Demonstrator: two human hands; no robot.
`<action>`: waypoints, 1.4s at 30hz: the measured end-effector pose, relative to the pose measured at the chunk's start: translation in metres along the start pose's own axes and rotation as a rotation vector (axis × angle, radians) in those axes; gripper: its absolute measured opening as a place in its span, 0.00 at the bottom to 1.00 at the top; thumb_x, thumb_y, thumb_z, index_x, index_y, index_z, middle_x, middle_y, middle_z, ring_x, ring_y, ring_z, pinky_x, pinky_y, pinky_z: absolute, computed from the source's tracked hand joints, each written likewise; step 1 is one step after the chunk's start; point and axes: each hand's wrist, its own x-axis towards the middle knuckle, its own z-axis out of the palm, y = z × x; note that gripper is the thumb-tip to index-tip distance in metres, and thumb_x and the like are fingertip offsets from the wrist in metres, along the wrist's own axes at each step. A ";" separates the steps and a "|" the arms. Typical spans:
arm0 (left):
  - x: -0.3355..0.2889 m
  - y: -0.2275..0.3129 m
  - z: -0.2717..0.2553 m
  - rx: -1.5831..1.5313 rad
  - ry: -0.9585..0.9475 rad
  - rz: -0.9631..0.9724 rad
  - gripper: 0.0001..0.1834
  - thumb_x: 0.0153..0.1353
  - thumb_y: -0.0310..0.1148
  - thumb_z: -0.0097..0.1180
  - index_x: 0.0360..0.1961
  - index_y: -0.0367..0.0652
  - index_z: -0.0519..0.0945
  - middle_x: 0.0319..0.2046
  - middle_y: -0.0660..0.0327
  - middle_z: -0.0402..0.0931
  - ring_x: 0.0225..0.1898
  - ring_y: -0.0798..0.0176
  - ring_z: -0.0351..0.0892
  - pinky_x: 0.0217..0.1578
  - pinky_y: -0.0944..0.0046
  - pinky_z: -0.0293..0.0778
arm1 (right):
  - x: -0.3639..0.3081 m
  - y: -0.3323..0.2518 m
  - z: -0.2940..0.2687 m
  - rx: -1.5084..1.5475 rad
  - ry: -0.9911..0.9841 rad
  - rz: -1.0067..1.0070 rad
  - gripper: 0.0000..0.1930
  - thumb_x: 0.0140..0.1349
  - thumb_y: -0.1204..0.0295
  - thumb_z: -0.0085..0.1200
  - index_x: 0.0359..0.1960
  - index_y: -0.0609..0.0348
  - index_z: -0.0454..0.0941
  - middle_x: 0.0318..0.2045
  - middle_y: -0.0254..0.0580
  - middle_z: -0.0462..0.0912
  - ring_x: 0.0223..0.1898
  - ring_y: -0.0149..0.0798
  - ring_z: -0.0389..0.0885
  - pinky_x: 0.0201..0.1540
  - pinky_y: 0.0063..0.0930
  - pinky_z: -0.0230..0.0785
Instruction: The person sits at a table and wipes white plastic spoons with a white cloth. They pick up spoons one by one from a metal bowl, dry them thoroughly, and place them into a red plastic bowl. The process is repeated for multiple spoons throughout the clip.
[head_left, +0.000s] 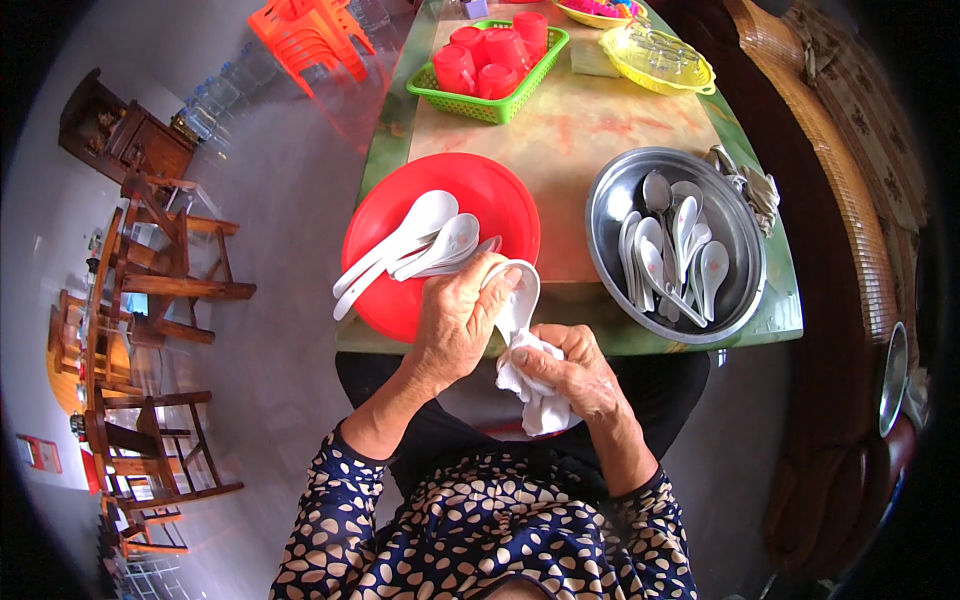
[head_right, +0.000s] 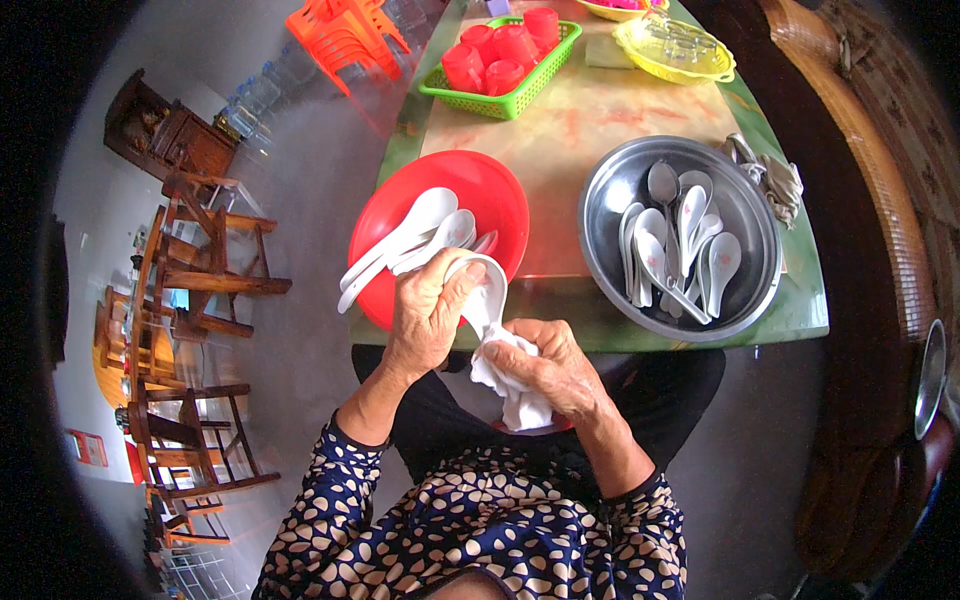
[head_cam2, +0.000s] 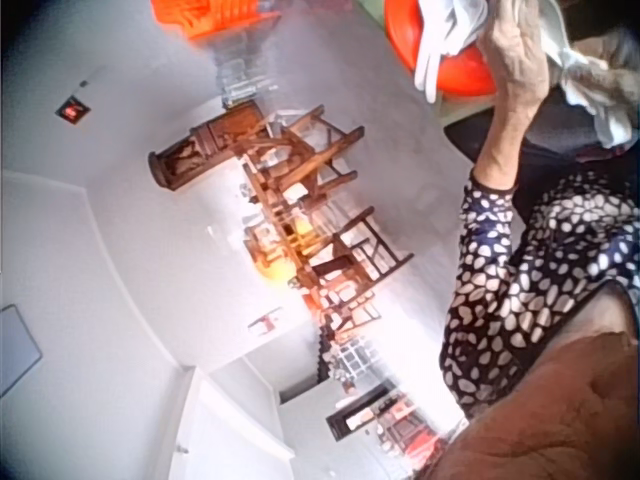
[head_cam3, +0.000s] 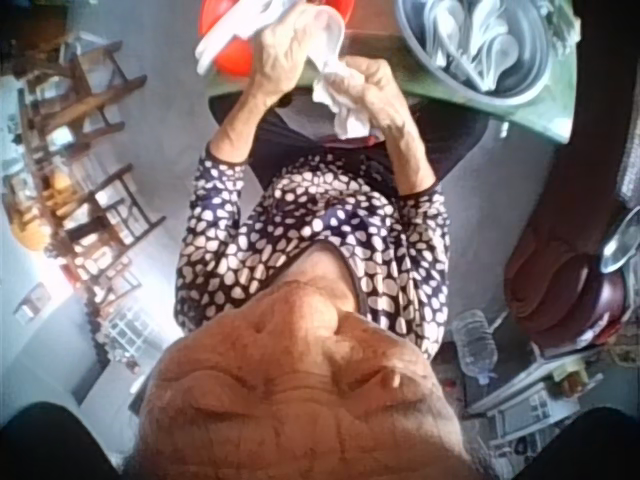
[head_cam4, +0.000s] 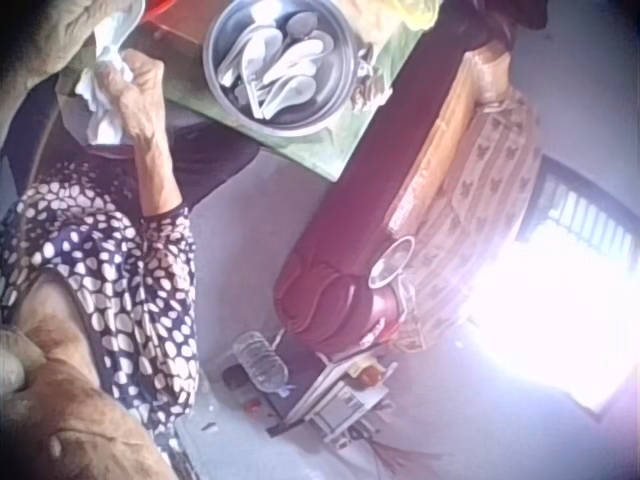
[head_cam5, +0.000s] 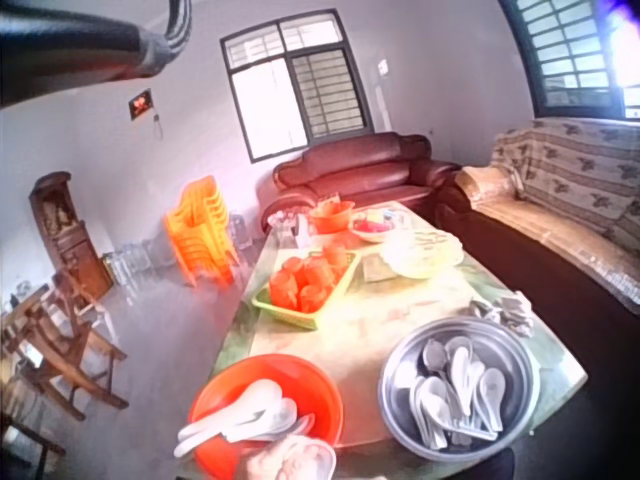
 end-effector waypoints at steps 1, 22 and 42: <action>0.001 0.000 0.000 -0.005 0.013 0.017 0.06 0.62 0.28 0.54 0.35 0.35 0.76 0.22 0.55 0.75 0.25 0.59 0.76 0.28 0.63 0.71 | -0.002 0.003 -0.001 0.011 -0.025 0.007 0.16 0.60 0.60 0.57 0.33 0.64 0.80 0.24 0.35 0.81 0.24 0.24 0.76 0.28 0.19 0.68; -0.030 -0.011 0.013 -0.447 -0.004 -0.536 0.14 0.63 0.34 0.53 0.23 0.36 0.77 0.16 0.71 0.67 0.19 0.79 0.63 0.20 0.75 0.59 | -0.017 0.022 0.009 -0.046 -0.017 0.024 0.12 0.64 0.65 0.51 0.34 0.63 0.79 0.25 0.34 0.81 0.26 0.25 0.77 0.29 0.19 0.69; -0.060 0.000 0.017 -0.355 -0.257 -0.553 0.13 0.62 0.30 0.47 0.22 0.36 0.72 0.15 0.67 0.67 0.18 0.75 0.65 0.19 0.70 0.63 | 0.025 0.003 0.008 -1.015 0.696 -0.880 0.15 0.40 0.79 0.62 0.33 0.55 0.76 0.31 0.38 0.75 0.31 0.45 0.73 0.28 0.36 0.68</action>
